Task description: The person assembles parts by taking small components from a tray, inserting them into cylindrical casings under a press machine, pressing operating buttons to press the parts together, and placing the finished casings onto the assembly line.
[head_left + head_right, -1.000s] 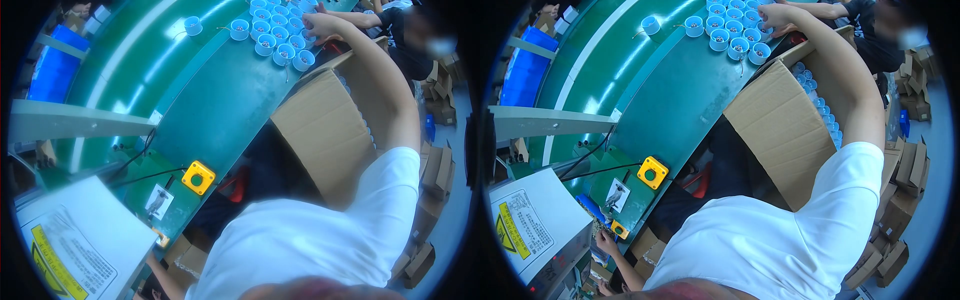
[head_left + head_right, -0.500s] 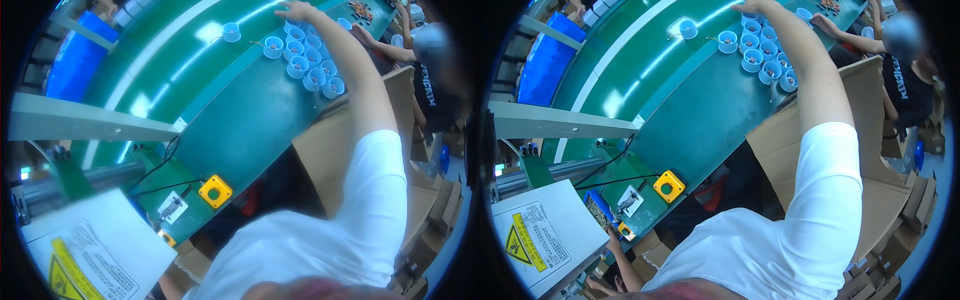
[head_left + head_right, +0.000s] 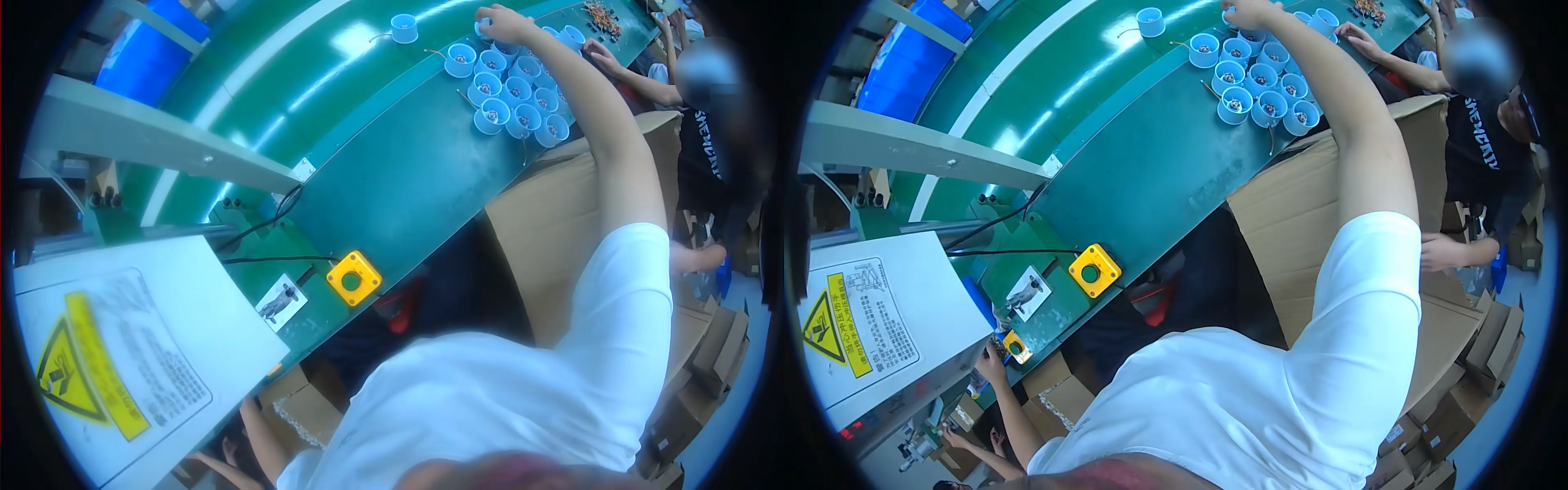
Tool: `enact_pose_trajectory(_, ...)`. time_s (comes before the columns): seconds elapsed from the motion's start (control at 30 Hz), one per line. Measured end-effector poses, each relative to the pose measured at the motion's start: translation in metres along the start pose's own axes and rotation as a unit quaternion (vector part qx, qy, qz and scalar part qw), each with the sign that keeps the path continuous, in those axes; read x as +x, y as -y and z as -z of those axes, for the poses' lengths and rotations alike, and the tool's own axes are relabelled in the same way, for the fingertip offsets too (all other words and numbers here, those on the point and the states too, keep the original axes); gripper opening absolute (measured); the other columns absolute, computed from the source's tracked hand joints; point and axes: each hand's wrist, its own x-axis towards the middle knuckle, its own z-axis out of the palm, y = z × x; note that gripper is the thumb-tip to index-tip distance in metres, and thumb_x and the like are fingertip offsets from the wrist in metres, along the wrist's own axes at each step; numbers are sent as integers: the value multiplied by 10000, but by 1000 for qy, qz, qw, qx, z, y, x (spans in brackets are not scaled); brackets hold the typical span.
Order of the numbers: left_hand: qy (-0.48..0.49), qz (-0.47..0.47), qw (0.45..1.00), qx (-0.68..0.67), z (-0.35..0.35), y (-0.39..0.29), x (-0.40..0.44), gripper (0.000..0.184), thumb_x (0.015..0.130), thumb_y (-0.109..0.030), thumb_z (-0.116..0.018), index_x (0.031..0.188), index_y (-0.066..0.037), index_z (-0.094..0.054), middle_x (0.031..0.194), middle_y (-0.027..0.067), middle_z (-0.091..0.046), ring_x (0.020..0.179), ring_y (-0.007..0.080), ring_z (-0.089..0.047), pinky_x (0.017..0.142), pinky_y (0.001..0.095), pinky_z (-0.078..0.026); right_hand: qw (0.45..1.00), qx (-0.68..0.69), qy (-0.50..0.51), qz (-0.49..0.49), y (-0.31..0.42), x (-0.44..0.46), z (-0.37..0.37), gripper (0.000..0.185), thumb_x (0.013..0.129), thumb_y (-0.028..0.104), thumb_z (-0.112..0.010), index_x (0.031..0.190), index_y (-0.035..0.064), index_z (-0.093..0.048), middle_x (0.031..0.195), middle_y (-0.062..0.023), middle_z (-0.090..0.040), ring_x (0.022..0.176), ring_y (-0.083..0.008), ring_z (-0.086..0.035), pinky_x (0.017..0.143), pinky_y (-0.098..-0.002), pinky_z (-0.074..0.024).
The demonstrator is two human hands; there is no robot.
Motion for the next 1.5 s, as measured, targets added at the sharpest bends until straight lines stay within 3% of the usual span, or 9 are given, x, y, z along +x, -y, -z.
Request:
enact_pose_trajectory(0.27, 3, -20, 1000, -5, -6, 12, 1, 343, 1004, -229, -648, 1166, 67, -709, 1167, 265, -726, 1083, 408, -680, 982, 467, -487, 993, 102, 28, 56, -32, 27, -26, 440, 909, 426, -600, 1305, 238, -635, 1331, -97, -643, 1276, -351, -588, 1015, -599, -452)
enact_pose_trajectory(0.4, 17, 3, 1000, 12, -4, 31, -4, 354, 995, -235, -649, 1182, 61, -703, 1194, 262, -719, 1110, 414, -673, 987, 467, -487, 981, 47, 156, 109, -3, 5, 0, 473, 898, 458, -604, 1317, 242, -640, 1348, -69, -657, 1272, -346, -594, 1066, -621, -384)
enact_pose_trajectory(0.6, -21, 106, 993, 41, -21, 26, -13, 359, 983, -255, -647, 1189, 33, -707, 1209, 254, -715, 1139, 420, -667, 979, 459, -496, 984, 33, 102, 146, 64, -4, 44, 580, 880, 538, -632, 1370, 227, -613, 1304, -52, -693, 1205, -331, -642, 1121, -572, -328)
enact_pose_trajectory(0.73, 28, 25, 996, 85, 3, -47, -12, 306, 970, -244, -638, 1117, 3, -741, 1114, 244, -735, 1069, 438, -690, 945, 446, -518, 952, -103, 149, 248, 120, -37, 50, 657, 798, 456, -784, 1367, 180, -602, 1196, -104, -715, 1166, -340, -651, 1056, -565, -405)
enact_pose_trajectory(0.8, -111, -128, 983, 74, -20, -18, -4, 258, 944, -207, -648, 1036, 15, -744, 966, 230, -742, 927, 420, -711, 852, 442, -543, 934, -166, 112, 295, 130, -30, 45, 663, 769, 398, -825, 1348, 161, -606, 1161, -121, -718, 1156, -354, -650, 1025, -543, -449)
enact_pose_trajectory(0.87, -96, -88, 990, 62, -7, -32, 2, 229, 933, -188, -651, 998, 15, -736, 907, 223, -725, 856, 399, -703, 796, 443, -540, 953, 45, 128, 270, 140, -32, 58, 630, 741, 292, -841, 1302, 114, -614, 1148, -149, -709, 1168, -381, -637, 967, -480, -511)
enact_pose_trajectory(1.13, -81, -51, 995, -42, 16, -80, 8, 209, 936, -179, -646, 852, 8, -682, 807, 225, -671, 739, 412, -654, 659, 478, -500, 951, 115, 21, 286, 218, -187, 187, 500, 756, 180, -795, 1196, 31, -611, 1127, -185, -687, 1000, -328, -680, 892, -456, -532)
enact_pose_trajectory(1.23, -86, -52, 992, -76, 15, -75, 6, 187, 941, -174, -647, 912, -2, -713, 846, 210, -692, 766, 398, -672, 682, 470, -514, 927, 257, 129, 241, 289, -290, 231, 531, 758, 198, -825, 1222, 35, -623, 1182, -181, -688, 1069, -294, -682, 923, -397, -533)
enact_pose_trajectory(1.5, -111, -78, 983, -124, 13, -66, 7, 182, 973, -145, -670, 1054, 2, -742, 900, 193, -733, 777, 328, -714, 721, 400, -548, 878, 423, 6, 222, 463, -372, 163, 598, 791, 291, -873, 1265, 10, -640, 1139, -167, -709, 1031, -265, -703, 894, -373, -547)
